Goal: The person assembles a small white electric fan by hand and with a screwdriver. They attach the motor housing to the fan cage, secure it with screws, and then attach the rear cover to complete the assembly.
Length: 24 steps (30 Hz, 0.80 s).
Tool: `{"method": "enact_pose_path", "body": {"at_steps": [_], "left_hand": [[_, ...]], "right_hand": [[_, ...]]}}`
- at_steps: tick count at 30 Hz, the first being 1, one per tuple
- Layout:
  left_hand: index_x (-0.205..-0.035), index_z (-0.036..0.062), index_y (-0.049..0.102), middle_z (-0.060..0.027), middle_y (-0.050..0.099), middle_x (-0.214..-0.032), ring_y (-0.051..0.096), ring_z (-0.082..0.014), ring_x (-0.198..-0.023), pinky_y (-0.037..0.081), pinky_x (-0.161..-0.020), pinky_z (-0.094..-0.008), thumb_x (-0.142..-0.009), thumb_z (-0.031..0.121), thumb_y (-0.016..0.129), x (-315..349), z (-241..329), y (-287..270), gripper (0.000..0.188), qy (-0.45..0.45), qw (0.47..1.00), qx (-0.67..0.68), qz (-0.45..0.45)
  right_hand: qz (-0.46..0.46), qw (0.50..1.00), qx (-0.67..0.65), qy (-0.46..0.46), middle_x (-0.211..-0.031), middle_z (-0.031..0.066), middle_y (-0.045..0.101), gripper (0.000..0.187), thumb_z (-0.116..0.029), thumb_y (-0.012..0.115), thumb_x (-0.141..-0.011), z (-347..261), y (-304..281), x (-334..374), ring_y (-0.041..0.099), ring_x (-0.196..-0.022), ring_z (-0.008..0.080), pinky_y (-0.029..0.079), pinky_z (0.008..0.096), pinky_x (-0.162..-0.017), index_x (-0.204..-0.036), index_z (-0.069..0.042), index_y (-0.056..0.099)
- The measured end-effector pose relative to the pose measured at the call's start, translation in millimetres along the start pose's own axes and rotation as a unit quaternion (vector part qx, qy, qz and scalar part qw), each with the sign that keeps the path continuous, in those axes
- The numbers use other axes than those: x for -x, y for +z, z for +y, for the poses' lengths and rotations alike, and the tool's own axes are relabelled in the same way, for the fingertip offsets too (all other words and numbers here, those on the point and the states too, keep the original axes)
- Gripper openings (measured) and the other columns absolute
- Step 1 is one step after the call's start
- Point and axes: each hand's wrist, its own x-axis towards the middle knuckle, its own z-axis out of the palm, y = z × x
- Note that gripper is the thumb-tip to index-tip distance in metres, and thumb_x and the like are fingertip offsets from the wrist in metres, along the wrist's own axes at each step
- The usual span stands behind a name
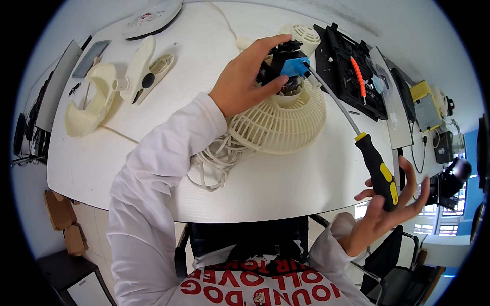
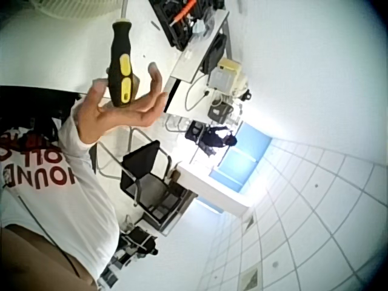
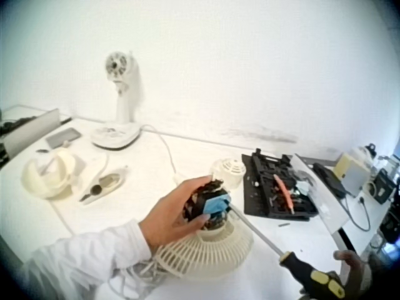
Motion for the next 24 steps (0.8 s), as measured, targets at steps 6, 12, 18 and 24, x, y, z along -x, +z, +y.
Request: {"method": "enact_pose_path", "body": {"at_steps": [6, 12, 18, 24], "left_hand": [[-0.139, 0.0119, 0.038, -0.0094, 0.048, -0.135, 0.050, -0.0244, -0.120, 0.041, -0.097, -0.0353, -0.084, 0.010, 0.065, 1.3, 0.4, -1.3, 0.062, -0.017, 1.000, -0.005, 0.000], [-0.140, 0.0120, 0.037, -0.0092, 0.048, -0.135, 0.050, -0.0243, -0.120, 0.042, -0.096, -0.0347, -0.084, 0.010, 0.065, 0.1, -0.1, -0.9, 0.062, -0.009, 1.000, -0.004, -0.002], [-0.140, 0.0120, 0.037, -0.0099, 0.049, -0.134, 0.050, -0.0248, -0.120, 0.041, -0.098, -0.0358, -0.084, 0.009, 0.065, 0.7, -1.0, -1.2, 0.062, -0.006, 1.000, -0.005, 0.000], [-0.139, 0.0119, 0.037, -0.0101, 0.048, -0.134, 0.050, -0.0248, -0.120, 0.042, -0.098, -0.0360, -0.084, 0.010, 0.065, -0.4, -1.0, 0.4, 0.062, -0.002, 1.000, 0.002, 0.001]], "right_hand": [[-0.046, 0.995, 0.083, 0.032, -0.106, 0.0214, 0.059, 0.051, -0.025, 0.059, -0.091, 6.2, -16.0, 4.1, 0.060, -0.078, 0.0181, 0.047, 0.0238, -0.051, -0.132, -0.006, 0.036], [-0.060, 0.997, 0.029, 0.036, -0.112, 0.0229, 0.053, 0.063, -0.020, 0.065, -0.084, 0.8, -9.0, -0.9, 0.058, -0.071, 0.0176, 0.046, 0.0228, -0.055, -0.136, -0.006, 0.031], [-0.069, 0.991, 0.110, -0.044, -0.112, 0.0205, 0.051, 0.056, -0.018, 0.068, -0.083, 6.5, -22.4, 1.0, 0.062, -0.088, 0.0242, 0.053, 0.0245, -0.063, -0.128, -0.006, 0.038], [-0.046, 0.995, 0.026, 0.088, -0.113, 0.0184, 0.054, 0.053, -0.016, 0.059, -0.085, 3.7, -15.7, -3.8, 0.059, -0.087, 0.0205, 0.049, 0.0243, -0.061, -0.133, -0.005, 0.037]]}}
